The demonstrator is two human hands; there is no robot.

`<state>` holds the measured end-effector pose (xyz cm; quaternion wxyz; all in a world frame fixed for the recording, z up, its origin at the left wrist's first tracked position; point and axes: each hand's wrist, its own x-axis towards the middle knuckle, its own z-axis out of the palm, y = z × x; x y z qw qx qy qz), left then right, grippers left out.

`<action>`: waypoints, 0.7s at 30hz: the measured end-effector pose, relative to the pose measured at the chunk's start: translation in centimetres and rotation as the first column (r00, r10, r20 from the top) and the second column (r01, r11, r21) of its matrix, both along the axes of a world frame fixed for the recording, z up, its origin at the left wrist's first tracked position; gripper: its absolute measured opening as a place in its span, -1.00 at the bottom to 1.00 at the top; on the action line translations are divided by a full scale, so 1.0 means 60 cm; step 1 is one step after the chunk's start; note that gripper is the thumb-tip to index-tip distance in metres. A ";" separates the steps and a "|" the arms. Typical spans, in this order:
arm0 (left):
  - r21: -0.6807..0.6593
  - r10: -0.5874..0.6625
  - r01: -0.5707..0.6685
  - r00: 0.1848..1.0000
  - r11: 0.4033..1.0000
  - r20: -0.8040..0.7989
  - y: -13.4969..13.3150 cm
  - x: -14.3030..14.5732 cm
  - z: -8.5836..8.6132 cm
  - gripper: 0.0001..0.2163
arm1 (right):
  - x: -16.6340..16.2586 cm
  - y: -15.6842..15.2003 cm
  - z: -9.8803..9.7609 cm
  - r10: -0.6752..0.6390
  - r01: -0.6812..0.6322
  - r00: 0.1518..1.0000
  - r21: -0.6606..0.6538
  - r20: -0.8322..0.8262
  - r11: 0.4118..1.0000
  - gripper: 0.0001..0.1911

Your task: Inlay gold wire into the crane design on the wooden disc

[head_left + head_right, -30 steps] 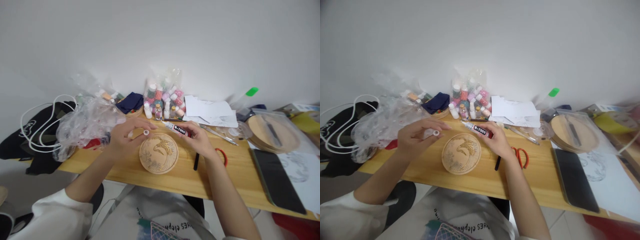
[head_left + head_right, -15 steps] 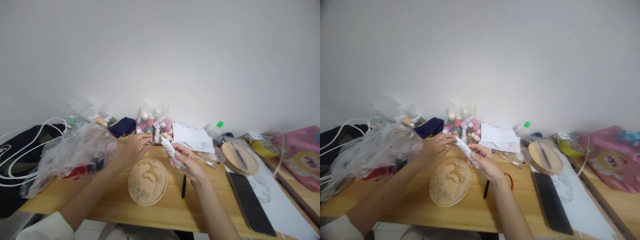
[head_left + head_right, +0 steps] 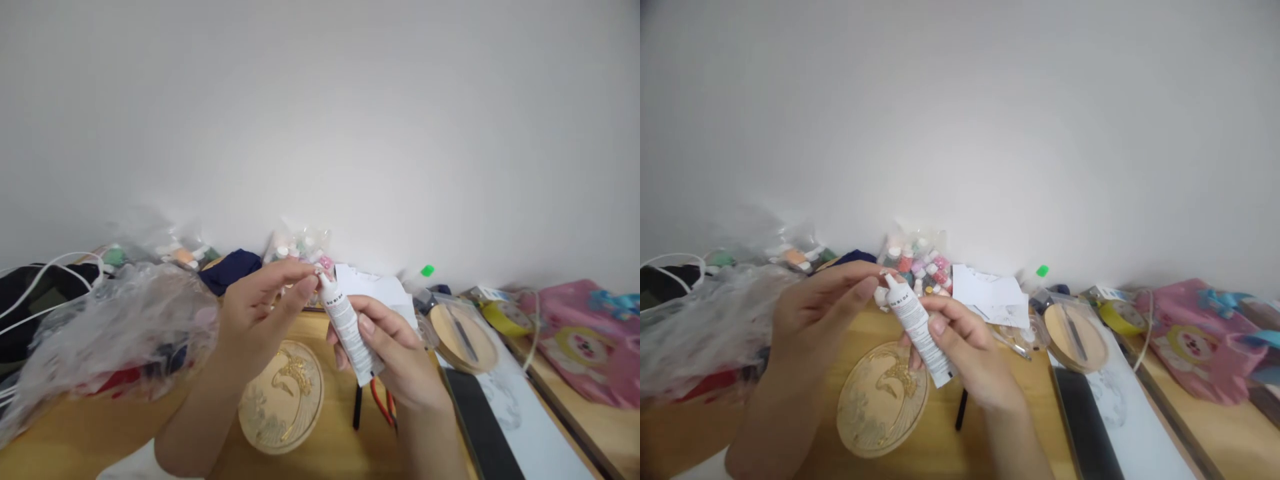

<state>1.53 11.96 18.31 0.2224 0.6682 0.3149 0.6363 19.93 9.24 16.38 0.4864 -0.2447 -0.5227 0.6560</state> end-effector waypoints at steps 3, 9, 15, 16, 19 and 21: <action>-0.086 -0.060 0.064 0.997 0.994 0.047 0.002 0.007 -0.004 -0.98 | 0.005 -0.004 0.006 -0.059 0.057 0.995 0.022 0.078 0.998 -0.75; -0.224 -0.104 0.111 0.994 0.968 0.044 -0.011 0.017 -0.005 -0.96 | 0.053 0.006 0.008 -0.193 0.061 0.825 0.255 0.531 0.965 -0.74; -0.189 -0.048 0.004 0.972 0.982 -0.230 -0.001 0.000 -0.008 -0.94 | 0.142 -0.028 -0.062 -0.131 0.343 -0.316 0.242 0.939 0.908 -0.68; -0.168 -0.049 0.000 0.956 0.986 -0.290 0.002 -0.002 -0.009 -0.95 | 0.145 -0.039 -0.079 -0.079 0.353 -0.339 0.205 0.937 0.913 -0.68; -0.085 0.001 -0.038 0.916 0.996 -0.401 0.008 -0.007 -0.009 -0.94 | 0.129 -0.063 -0.126 0.018 0.365 -0.387 0.135 0.922 0.921 -0.79; -0.058 0.033 -0.062 0.913 0.996 -0.407 0.008 -0.008 -0.008 -0.93 | 0.114 -0.064 -0.148 0.033 0.376 -0.411 0.136 0.911 0.917 -0.80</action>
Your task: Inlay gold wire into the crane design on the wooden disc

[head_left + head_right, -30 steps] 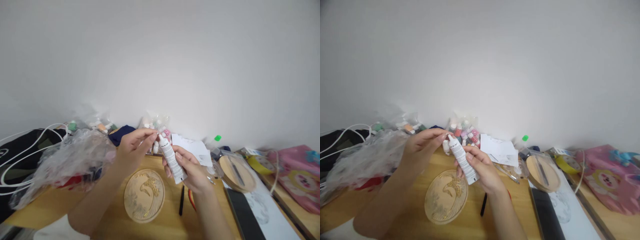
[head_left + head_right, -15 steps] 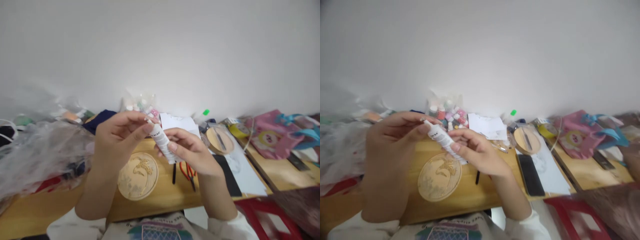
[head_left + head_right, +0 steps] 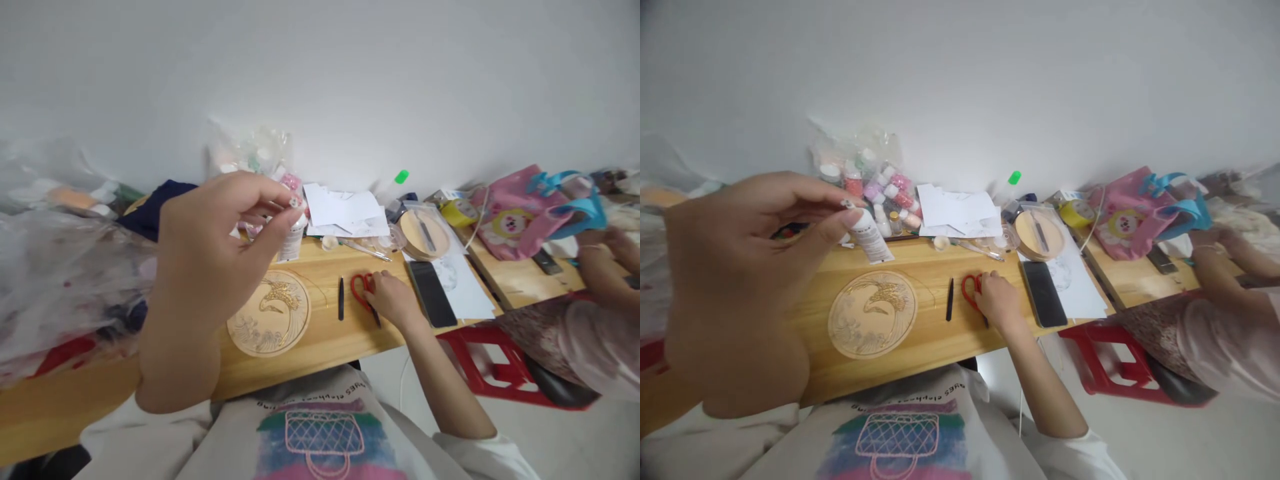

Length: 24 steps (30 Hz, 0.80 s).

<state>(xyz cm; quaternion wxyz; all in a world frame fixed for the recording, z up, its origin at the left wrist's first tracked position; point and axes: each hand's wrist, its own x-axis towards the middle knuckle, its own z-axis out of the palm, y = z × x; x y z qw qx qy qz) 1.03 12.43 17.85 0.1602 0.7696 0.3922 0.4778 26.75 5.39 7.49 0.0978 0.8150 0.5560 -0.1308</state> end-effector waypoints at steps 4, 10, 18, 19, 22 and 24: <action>-0.044 0.053 -0.053 0.999 0.998 -0.003 -0.004 -0.002 0.003 -0.91 | -0.009 0.032 -0.018 0.002 -0.002 1.000 0.037 -0.007 0.999 -0.76; -0.043 0.021 -0.020 1.000 0.999 0.020 0.002 0.001 -0.003 -0.95 | 0.001 0.087 0.017 0.025 -0.016 0.995 0.088 -0.098 0.996 -0.82; -0.160 -0.151 0.187 0.966 0.969 0.209 0.006 0.006 -0.005 -0.97 | -0.099 0.056 0.154 0.672 -0.164 0.497 0.701 -0.549 0.694 -0.60; -0.174 -0.165 0.205 0.961 0.963 0.221 0.005 0.006 -0.003 -0.96 | -0.107 0.050 0.159 0.707 -0.192 0.444 0.713 -0.550 0.675 -0.62; -0.170 -0.186 0.222 0.960 0.960 0.208 0.002 0.001 0.000 -0.94 | -0.107 0.049 0.161 0.716 -0.264 0.464 0.690 -0.522 0.674 -0.61; -0.119 -0.174 0.195 0.970 0.974 0.171 0.003 -0.003 0.000 -0.93 | -0.086 0.061 0.150 0.566 -0.254 0.668 0.566 -0.483 0.784 -0.60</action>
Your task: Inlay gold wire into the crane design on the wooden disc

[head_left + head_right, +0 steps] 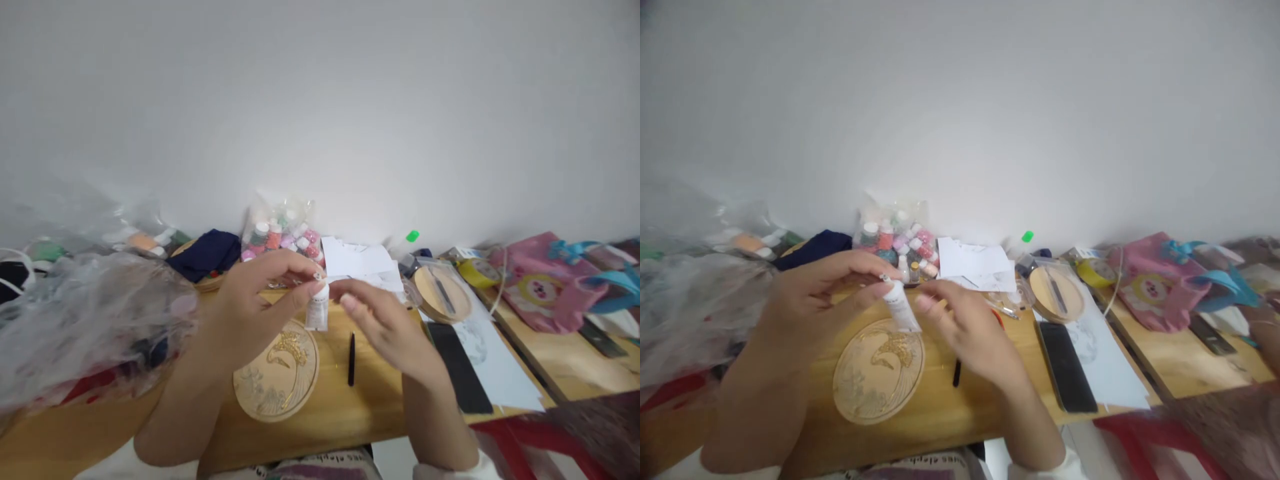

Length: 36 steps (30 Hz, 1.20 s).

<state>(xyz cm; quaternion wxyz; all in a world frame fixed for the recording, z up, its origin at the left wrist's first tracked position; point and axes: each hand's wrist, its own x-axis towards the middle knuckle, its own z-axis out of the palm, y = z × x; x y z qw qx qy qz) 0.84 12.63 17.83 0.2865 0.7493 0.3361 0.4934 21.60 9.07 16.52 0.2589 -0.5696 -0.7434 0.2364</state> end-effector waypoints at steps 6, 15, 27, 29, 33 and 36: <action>0.118 0.096 -0.092 0.995 0.989 -0.030 0.006 -0.010 -0.008 -0.96 | 0.072 0.028 -0.108 -0.403 0.574 0.754 -0.222 0.518 0.788 -0.86; 0.122 0.122 -0.123 0.992 0.985 0.011 0.013 -0.013 -0.008 -0.97 | 0.147 -0.025 -0.148 -0.635 0.625 0.768 -0.115 -0.084 0.772 -0.73; -0.131 0.194 -0.190 0.981 0.973 0.014 -0.002 -0.004 0.011 -0.94 | 0.133 -0.091 -0.243 -0.579 0.445 0.377 -0.407 -0.723 0.798 -0.55; -0.140 0.201 -0.196 0.980 0.971 0.017 -0.004 -0.003 0.012 -0.94 | 0.140 -0.094 -0.237 -0.597 0.419 0.389 -0.443 -0.701 0.793 -0.55; -0.148 0.204 -0.198 0.979 0.969 0.023 -0.005 -0.003 0.013 -0.93 | 0.159 -0.107 -0.240 -0.673 0.523 0.454 -0.437 -0.583 0.732 -0.48; -0.152 0.197 -0.189 0.980 0.970 0.038 -0.002 -0.004 0.012 -0.94 | 0.175 -0.121 -0.252 -0.733 0.626 0.551 -0.384 -0.399 0.679 -0.53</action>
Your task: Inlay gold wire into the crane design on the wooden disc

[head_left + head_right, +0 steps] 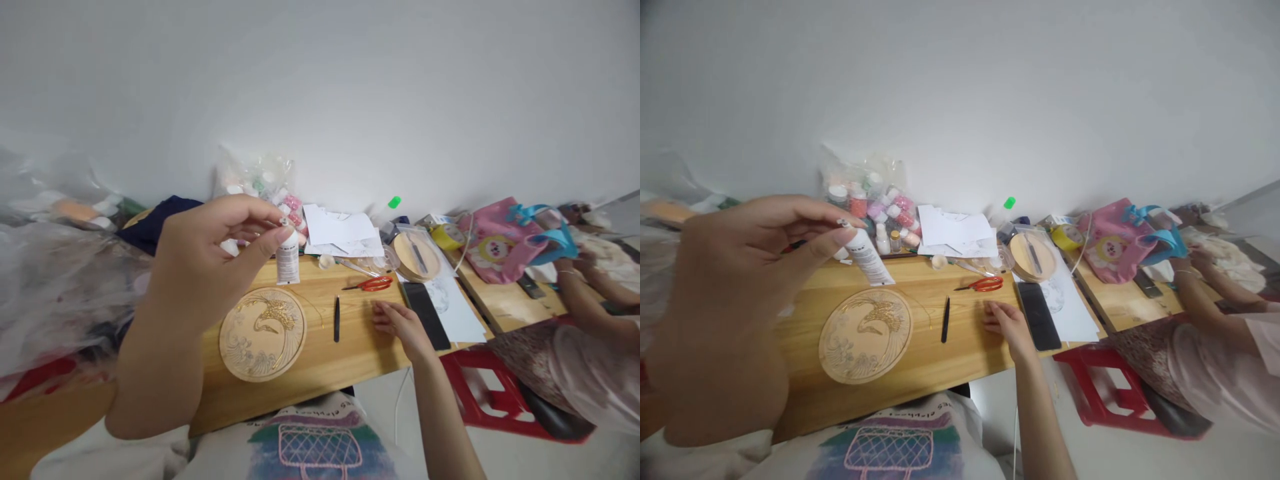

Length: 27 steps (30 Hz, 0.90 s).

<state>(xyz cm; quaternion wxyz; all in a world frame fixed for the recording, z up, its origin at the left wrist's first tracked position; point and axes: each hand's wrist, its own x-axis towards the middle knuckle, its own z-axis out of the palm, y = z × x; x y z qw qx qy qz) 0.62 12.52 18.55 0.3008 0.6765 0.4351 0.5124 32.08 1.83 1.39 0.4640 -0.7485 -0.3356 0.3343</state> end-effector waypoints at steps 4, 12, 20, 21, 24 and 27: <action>0.006 -0.003 0.003 1.000 1.000 -0.015 0.003 0.000 0.000 -0.94 | 0.023 0.006 0.007 -0.028 0.035 0.918 -0.012 0.395 0.999 -0.55; 0.001 0.013 -0.013 0.999 1.000 -0.044 -0.002 0.000 0.000 -0.94 | 0.026 0.096 0.060 0.371 -0.367 0.504 -0.196 0.780 0.909 -0.54; 0.008 0.032 -0.031 0.994 0.999 -0.102 0.001 0.004 -0.006 -0.91 | -0.011 0.134 0.063 0.579 -0.344 0.222 -0.493 0.785 0.800 -0.67; 0.006 0.034 -0.033 0.993 0.999 -0.110 0.001 0.004 -0.007 -0.91 | -0.013 0.131 0.066 0.582 -0.322 0.212 -0.506 0.785 0.800 -0.69; 0.019 0.023 -0.021 0.993 1.000 -0.120 0.002 0.004 -0.006 -0.92 | -0.017 0.115 0.077 0.588 -0.268 0.204 -0.534 0.782 0.802 -0.72; 0.024 0.020 -0.017 0.991 1.000 -0.133 0.003 0.004 -0.005 -0.93 | -0.023 0.098 0.083 0.612 -0.239 0.222 -0.567 0.759 0.789 -0.75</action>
